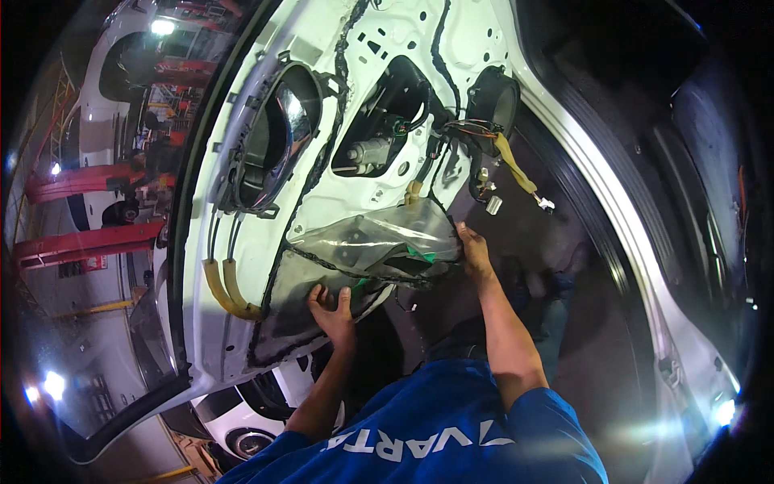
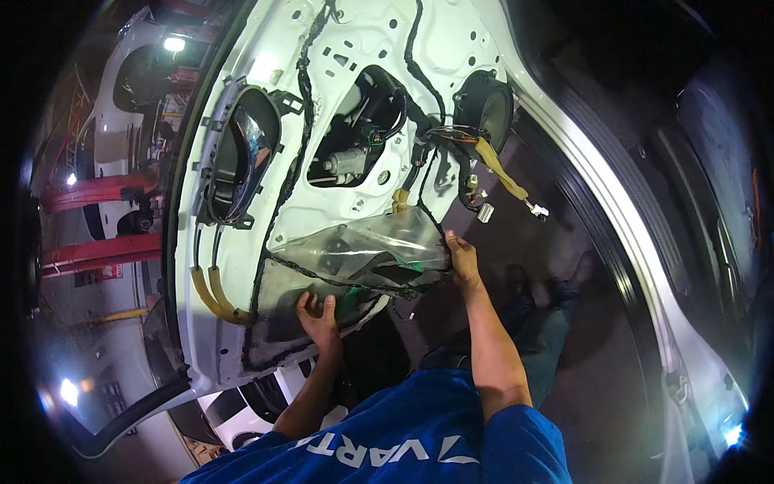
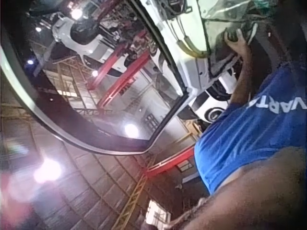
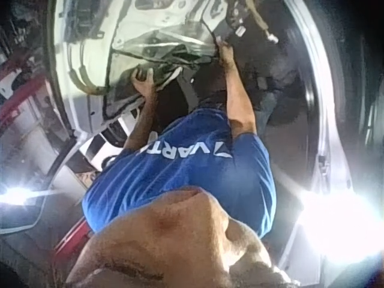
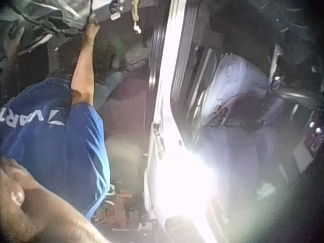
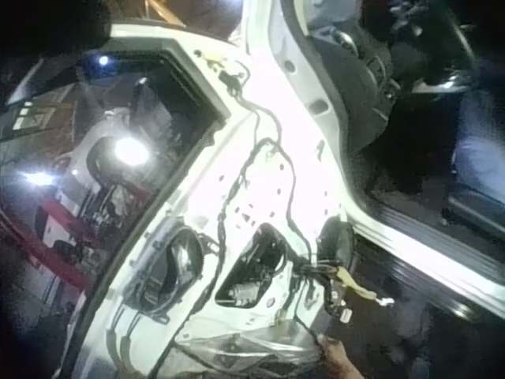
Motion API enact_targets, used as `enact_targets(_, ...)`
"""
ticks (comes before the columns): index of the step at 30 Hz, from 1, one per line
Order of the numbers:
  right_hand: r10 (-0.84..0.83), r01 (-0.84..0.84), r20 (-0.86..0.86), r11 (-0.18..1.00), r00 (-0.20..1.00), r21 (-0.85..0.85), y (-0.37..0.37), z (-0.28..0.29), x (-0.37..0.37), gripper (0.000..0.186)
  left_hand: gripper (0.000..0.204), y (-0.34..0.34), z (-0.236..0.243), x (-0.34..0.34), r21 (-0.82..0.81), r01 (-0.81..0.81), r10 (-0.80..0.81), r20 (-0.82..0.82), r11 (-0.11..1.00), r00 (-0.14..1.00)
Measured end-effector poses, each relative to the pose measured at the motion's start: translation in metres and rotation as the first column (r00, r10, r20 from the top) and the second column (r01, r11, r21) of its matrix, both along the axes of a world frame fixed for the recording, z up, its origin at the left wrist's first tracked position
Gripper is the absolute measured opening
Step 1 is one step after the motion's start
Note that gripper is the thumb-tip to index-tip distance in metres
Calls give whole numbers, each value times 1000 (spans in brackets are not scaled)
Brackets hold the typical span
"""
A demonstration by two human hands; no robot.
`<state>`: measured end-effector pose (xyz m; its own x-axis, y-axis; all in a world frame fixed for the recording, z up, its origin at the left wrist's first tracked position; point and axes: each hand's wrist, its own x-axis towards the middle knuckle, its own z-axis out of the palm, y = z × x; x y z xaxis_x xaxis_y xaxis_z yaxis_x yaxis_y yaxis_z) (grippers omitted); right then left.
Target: Repairing or assembling internal components of a car door panel, including wiring and plastic liners.
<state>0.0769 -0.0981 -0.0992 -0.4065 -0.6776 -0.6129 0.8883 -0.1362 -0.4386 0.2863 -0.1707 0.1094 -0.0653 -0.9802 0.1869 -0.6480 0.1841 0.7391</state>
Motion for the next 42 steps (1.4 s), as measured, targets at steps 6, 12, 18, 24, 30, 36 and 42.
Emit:
enact_targets(6,-207,177,170,968,963,178,-7,-40,3,49,46,26,18,10,195,271,-210,-285,943,935)
enact_targets(12,-268,284,-94,897,959,340,31,-46,-5,38,51,49,28,20,105,273,-272,-22,956,962)
enact_targets(18,-70,36,51,873,996,486,108,-16,-14,42,55,46,35,27,172,150,-105,-245,974,964)
enact_targets(24,88,-118,88,893,992,433,170,0,-16,41,62,32,9,-46,-35,299,-293,111,954,949)
enact_targets(30,253,-161,-158,882,954,442,179,67,-17,31,23,45,9,-70,308,132,-147,29,942,989)
enact_targets(36,76,75,-992,994,105,84,103,211,6,17,23,95,-6,-70,140,190,-154,-231,972,961)
enact_targets(42,-20,30,-977,999,-214,-27,0,311,32,40,16,115,-21,-72,148,162,-142,-135,976,981)
